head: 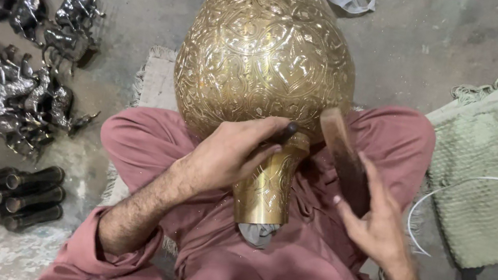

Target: The person sits cross-legged on the floor with a large engraved brass vase held upright in their lap. They hold a chisel against the vase's neck and strike it with a wooden mallet, working the decorated surface, then reposition the chisel and continue hammering around the neck.

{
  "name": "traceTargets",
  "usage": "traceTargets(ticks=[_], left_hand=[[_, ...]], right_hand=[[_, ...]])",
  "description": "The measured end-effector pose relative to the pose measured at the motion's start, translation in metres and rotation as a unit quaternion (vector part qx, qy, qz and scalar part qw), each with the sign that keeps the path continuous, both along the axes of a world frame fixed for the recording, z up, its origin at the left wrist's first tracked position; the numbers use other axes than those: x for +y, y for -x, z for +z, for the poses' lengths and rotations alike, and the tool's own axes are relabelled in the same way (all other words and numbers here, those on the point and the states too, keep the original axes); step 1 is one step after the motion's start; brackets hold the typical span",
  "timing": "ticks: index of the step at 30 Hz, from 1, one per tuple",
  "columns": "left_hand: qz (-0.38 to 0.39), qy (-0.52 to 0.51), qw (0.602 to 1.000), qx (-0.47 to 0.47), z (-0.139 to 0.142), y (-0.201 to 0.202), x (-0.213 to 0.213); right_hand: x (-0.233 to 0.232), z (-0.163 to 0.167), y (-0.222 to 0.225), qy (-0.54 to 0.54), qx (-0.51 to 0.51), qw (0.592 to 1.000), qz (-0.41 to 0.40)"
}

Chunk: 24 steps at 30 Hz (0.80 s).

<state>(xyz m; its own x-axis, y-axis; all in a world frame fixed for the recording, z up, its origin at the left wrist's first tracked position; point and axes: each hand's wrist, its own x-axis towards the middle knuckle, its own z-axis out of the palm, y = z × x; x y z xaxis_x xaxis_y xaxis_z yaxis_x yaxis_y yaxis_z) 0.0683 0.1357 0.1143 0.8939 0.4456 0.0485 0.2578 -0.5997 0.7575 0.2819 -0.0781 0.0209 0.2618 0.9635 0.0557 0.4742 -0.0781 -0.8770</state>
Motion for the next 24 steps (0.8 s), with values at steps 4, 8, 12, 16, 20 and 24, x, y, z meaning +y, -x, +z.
traceTargets(ticks=[4, 8, 12, 16, 20, 24], left_hand=[[-0.015, 0.015, 1.000, 0.020, 0.001, 0.000, 0.003], [-0.051, 0.001, 0.999, 0.008, 0.004, 0.002, 0.005], [-0.065, 0.015, 0.998, 0.021, 0.006, 0.003, 0.007], [-0.078, -0.003, 0.997, 0.024, 0.006, 0.004, 0.009], [-0.076, 0.013, 0.995, 0.059, 0.007, 0.004, 0.010], [-0.076, 0.008, 0.997, 0.019, 0.009, 0.002, 0.010]], right_hand=[[0.011, 0.023, -0.016, -0.001, -0.062, 0.998, 0.006], [0.014, 0.037, -0.030, 0.059, -0.177, 0.982, 0.035], [0.017, 0.048, -0.039, 0.009, -0.229, 0.972, 0.057], [0.019, 0.069, -0.043, -0.129, -0.170, 0.976, 0.038], [0.023, 0.081, -0.044, -0.050, -0.365, 0.925, 0.095], [0.023, 0.071, -0.043, -0.102, -0.165, 0.979, 0.069]])
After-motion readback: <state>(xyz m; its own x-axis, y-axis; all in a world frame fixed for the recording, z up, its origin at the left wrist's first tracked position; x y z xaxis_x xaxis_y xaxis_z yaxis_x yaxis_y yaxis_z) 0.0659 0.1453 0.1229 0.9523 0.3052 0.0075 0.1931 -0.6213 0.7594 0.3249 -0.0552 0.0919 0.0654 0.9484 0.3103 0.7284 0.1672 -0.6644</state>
